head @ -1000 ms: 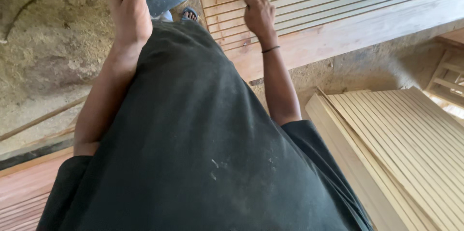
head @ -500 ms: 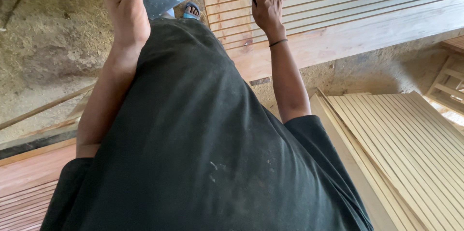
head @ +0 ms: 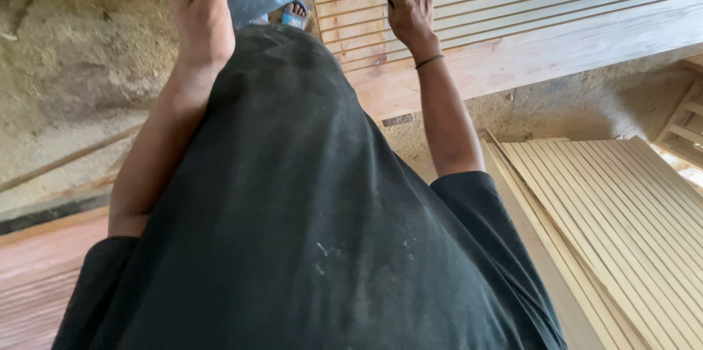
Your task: The person sands a large wooden slatted panel using a sanding block. They move along the length of the panel, smoothing the surface of the slats and the frame.
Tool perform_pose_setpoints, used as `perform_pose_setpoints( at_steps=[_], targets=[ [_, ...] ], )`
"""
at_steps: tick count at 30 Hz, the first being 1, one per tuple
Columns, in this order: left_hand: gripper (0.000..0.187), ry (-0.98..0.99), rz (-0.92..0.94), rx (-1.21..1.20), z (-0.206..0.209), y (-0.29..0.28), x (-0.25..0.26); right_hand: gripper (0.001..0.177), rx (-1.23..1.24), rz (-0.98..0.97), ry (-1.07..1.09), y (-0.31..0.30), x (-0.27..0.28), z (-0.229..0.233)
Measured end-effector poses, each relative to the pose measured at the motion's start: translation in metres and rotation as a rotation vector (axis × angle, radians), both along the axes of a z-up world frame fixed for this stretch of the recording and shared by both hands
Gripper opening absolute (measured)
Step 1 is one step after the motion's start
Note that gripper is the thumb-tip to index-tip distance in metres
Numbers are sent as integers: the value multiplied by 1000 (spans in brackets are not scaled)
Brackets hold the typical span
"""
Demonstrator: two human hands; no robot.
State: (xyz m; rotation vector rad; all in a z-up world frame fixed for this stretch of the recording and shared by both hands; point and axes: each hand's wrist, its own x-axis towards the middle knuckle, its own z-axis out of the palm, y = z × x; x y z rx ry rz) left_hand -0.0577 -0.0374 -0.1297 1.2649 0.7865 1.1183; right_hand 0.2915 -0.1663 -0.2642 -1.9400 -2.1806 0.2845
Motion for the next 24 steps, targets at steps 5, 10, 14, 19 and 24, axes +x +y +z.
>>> perform_pose_setpoints(
  at_steps=[5,10,14,19,24],
  targets=[
    [43,22,-19,-107,3,-6,-7,37,-45,107,66,7,24,11],
    [40,47,72,-76,-6,-3,-17,35,-44,-134,114,6,26,7],
    [34,-125,124,-208,-9,-1,-14,32,-28,-391,21,7,-2,-11],
    [23,-42,105,-159,-4,-1,-4,27,-131,-499,36,10,-56,-20],
    [37,-66,-13,-65,0,8,3,26,-191,-350,48,15,-52,4]
  ],
)
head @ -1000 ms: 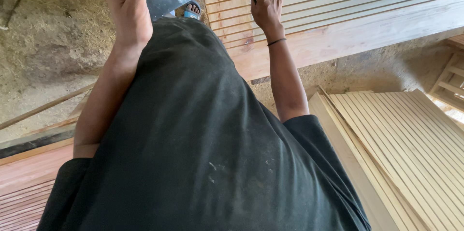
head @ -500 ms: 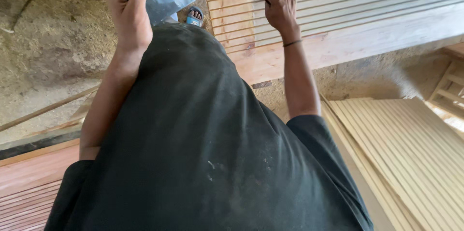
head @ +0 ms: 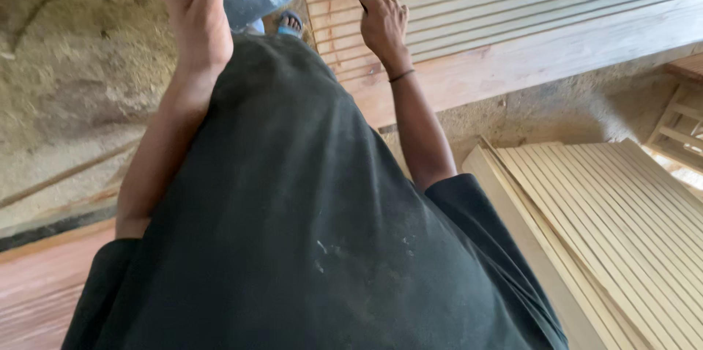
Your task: The person sands a large wooden slatted panel using a sanding block. They move along the length of the panel, smoothing the surface of the slats and the frame.
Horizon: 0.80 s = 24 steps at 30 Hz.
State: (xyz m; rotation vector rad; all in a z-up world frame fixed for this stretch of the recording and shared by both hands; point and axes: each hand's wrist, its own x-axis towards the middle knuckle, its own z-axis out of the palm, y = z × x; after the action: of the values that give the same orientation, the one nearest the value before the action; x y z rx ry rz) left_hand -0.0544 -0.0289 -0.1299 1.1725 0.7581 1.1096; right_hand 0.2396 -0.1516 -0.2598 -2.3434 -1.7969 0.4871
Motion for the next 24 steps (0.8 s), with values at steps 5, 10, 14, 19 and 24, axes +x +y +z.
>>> perform_pose_setpoints(
  at_steps=[5,10,14,19,24],
  targets=[
    [40,-8,54,-37,0,0,-2,35,211,168,25,8,38,9],
    [40,9,41,-20,1,0,-2,47,214,288,23,18,57,0],
    [43,37,29,-4,5,-7,-5,48,180,288,18,19,55,-4],
    [41,43,35,-40,5,-8,-6,50,205,279,15,16,52,-6],
    [41,49,28,-49,0,-7,-5,49,206,286,-4,14,52,-8]
  ],
)
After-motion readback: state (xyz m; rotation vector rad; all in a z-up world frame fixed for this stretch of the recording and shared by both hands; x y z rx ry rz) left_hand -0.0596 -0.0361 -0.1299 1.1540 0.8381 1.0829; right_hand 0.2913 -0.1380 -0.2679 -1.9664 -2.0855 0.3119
